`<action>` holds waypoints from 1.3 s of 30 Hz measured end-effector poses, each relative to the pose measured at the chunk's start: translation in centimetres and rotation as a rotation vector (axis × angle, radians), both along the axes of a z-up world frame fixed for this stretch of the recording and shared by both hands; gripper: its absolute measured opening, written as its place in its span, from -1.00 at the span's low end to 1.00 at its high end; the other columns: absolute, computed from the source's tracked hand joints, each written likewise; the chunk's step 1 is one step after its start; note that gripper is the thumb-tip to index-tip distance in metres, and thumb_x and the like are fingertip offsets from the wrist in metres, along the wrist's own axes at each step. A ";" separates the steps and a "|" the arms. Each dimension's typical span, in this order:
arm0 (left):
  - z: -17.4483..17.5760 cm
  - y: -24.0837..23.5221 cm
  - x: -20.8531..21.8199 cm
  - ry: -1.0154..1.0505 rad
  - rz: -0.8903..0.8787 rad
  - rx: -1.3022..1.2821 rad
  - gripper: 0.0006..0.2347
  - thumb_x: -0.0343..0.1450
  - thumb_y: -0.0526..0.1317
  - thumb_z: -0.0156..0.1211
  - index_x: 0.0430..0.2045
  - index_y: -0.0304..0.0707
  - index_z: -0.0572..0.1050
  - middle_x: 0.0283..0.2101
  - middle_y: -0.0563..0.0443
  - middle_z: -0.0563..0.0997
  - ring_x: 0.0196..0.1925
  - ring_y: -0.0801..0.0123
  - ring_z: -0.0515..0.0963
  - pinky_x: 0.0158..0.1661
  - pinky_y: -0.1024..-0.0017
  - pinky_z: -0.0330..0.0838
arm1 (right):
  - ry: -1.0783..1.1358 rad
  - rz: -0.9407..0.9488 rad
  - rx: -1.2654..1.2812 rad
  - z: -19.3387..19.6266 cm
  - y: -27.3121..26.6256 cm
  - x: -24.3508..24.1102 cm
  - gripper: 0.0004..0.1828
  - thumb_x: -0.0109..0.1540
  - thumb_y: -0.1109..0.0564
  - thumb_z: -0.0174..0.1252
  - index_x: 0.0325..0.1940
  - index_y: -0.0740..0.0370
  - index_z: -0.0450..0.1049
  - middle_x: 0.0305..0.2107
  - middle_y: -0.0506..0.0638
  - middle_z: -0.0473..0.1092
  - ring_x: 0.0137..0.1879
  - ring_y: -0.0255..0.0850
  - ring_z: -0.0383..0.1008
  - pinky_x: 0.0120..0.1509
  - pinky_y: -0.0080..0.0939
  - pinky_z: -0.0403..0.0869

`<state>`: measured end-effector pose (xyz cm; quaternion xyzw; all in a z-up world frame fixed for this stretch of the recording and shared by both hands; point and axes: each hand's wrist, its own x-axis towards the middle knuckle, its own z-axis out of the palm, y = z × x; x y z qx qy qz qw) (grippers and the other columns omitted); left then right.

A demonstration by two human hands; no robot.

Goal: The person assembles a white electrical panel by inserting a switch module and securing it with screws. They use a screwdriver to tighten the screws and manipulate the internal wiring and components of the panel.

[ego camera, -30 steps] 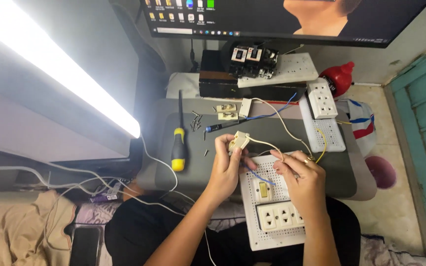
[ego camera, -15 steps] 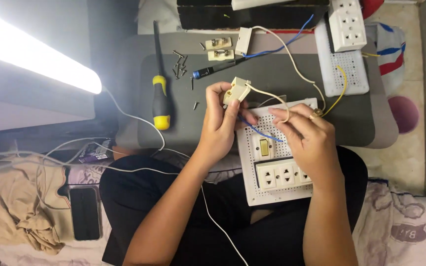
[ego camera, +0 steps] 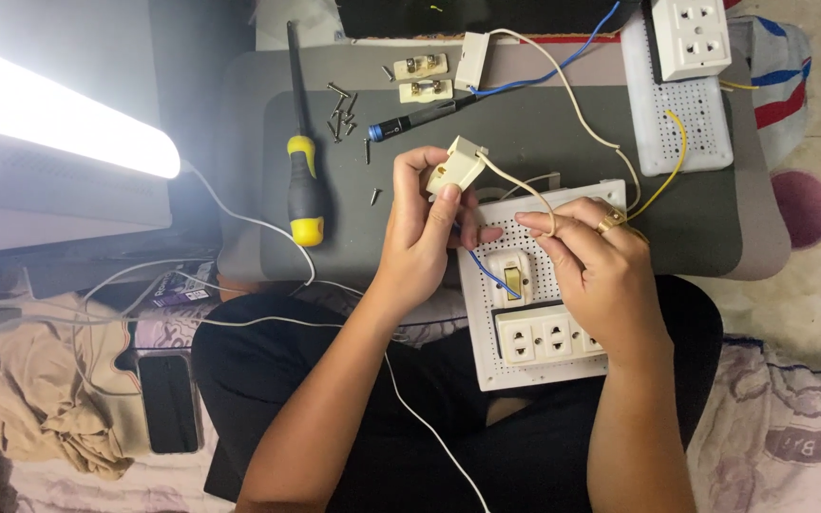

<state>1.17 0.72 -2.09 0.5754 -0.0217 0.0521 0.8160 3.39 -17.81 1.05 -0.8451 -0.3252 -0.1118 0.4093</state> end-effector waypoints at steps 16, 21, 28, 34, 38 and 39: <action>1.8 0.6 0.2 -0.613 0.451 1.064 -0.77 0.45 -0.11 0.07 -0.06 -0.09 0.35 -0.27 0.10 0.57 -0.52 0.35 0.59 -0.49 0.40 0.56 | -0.058 0.001 0.003 0.5 0.5 -0.1 -0.91 0.18 0.36 0.27 -0.31 0.25 0.61 -0.46 0.02 0.43 -0.26 0.01 0.46 -0.05 -0.12 0.42; 2.3 0.5 0.5 -0.856 0.436 1.154 -0.80 0.47 -0.21 0.06 -0.06 -0.22 0.40 -0.34 -0.05 0.53 -0.60 0.26 0.50 -0.56 0.39 0.50 | -0.062 -0.018 -0.009 -1.1 -0.3 0.0 -0.91 0.21 0.33 0.26 -0.30 0.20 0.57 -0.39 0.00 0.40 -0.26 -0.01 0.40 -0.13 -0.09 0.40; 2.2 1.7 1.0 -1.018 0.451 1.231 -0.82 0.43 -0.28 0.13 -0.12 -0.25 0.52 -0.41 -0.13 0.53 -0.66 0.30 0.43 -0.62 0.46 0.45 | -0.029 -0.015 0.015 -1.4 -0.6 0.2 -0.91 0.14 0.33 0.29 -0.39 0.20 0.55 -0.34 -0.02 0.41 -0.26 -0.06 0.42 -0.10 -0.12 0.43; 1.6 2.3 1.4 -1.100 0.428 1.203 -0.81 0.40 -0.33 0.20 -0.13 -0.33 0.52 -0.46 -0.18 0.52 -0.63 0.26 0.43 -0.60 0.44 0.46 | 0.024 -0.007 0.013 -1.0 -0.6 0.3 -0.90 0.11 0.34 0.29 -0.37 0.19 0.57 -0.33 -0.03 0.43 -0.23 -0.08 0.45 -0.08 -0.14 0.43; 0.4 2.4 1.6 -1.114 0.446 1.208 -0.81 0.39 -0.33 0.21 -0.15 -0.34 0.52 -0.45 -0.20 0.53 -0.59 0.24 0.47 -0.57 0.44 0.48 | 0.031 -0.001 0.020 -0.8 -0.6 0.3 -0.90 0.12 0.33 0.29 -0.37 0.18 0.56 -0.32 -0.04 0.43 -0.19 -0.07 0.45 -0.06 -0.13 0.42; 0.1 2.4 1.5 -1.113 0.445 1.208 -0.81 0.39 -0.33 0.21 -0.15 -0.34 0.52 -0.45 -0.20 0.53 -0.59 0.24 0.47 -0.57 0.44 0.48 | 0.032 -0.001 0.020 -0.5 -0.5 0.3 -0.90 0.12 0.33 0.29 -0.37 0.18 0.56 -0.32 -0.04 0.43 -0.19 -0.07 0.45 -0.06 -0.13 0.42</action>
